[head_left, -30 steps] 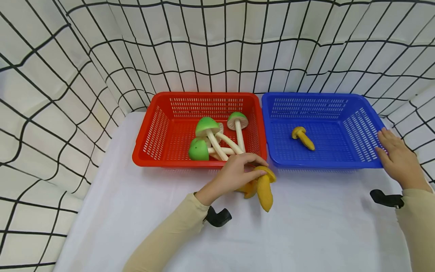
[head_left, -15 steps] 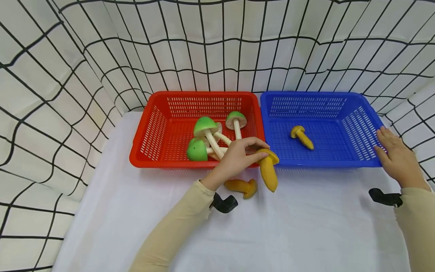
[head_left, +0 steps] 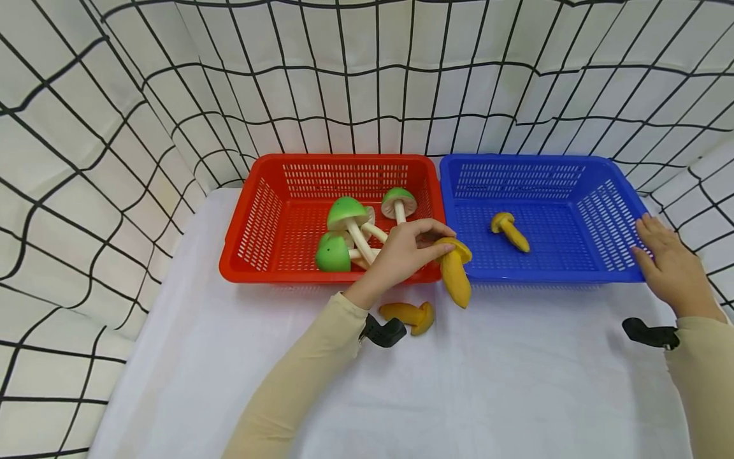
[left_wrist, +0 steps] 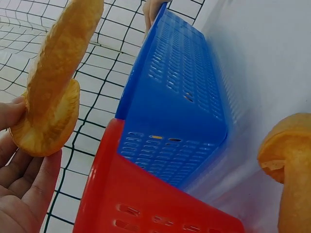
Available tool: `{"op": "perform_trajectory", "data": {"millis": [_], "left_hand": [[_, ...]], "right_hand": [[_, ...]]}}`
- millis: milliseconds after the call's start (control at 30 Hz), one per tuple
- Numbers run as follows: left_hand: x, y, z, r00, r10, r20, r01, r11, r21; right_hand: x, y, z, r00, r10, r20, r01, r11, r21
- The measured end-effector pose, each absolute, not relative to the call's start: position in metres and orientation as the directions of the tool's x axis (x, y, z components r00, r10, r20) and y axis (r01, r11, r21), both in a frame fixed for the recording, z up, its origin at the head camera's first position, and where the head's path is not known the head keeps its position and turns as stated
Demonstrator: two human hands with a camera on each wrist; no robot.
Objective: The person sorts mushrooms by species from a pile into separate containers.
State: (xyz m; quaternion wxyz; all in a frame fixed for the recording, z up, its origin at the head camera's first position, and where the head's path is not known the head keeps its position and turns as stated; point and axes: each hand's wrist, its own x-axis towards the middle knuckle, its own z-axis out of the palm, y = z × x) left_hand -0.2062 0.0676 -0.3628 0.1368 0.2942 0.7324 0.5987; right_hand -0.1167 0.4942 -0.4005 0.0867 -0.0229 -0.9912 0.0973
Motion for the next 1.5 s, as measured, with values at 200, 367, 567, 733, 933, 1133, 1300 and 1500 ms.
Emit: {"op": "perform_trajectory", "data": {"millis": [200,367,567,733,933,1133,1300,1500], "left_hand": [[-0.213,0.072,-0.358,-0.799,0.58,0.159,0.289,0.139,0.947],[-0.22,0.079,-0.356,-0.799,0.572,0.184,0.347,0.189,0.919],[-0.228,0.091,-0.357,-0.798,0.577,0.175,0.365,0.232,0.901],[-0.231,0.098,-0.358,-0.808,0.572,0.14,0.316,0.221,0.923],[-0.235,0.106,-0.36,-0.815,0.56,0.148,0.327,0.234,0.916],[-0.237,0.12,-0.365,-0.82,0.545,0.173,0.372,0.28,0.885],[-0.24,0.131,-0.367,-0.835,0.517,0.187,0.386,0.309,0.869],[-0.244,0.147,-0.366,-0.829,0.51,0.232,0.45,0.361,0.816]], "right_hand": [[-0.116,0.495,-0.401,-0.981,0.063,0.181,0.028,0.981,-0.193],[-0.117,0.496,-0.401,-0.981,0.064,0.181,0.029,0.981,-0.193],[-0.117,0.494,-0.402,-0.982,0.07,0.175,0.034,0.979,-0.201],[-0.117,0.494,-0.402,-0.981,0.072,0.178,0.036,0.98,-0.198],[-0.117,0.495,-0.402,-0.98,0.07,0.187,0.033,0.98,-0.195],[-0.118,0.498,-0.405,-0.98,0.063,0.186,0.022,0.977,-0.212],[-0.118,0.5,-0.407,-0.978,0.041,0.206,-0.007,0.974,-0.227],[-0.118,0.504,-0.404,-0.97,0.016,0.242,-0.045,0.969,-0.243]]}}
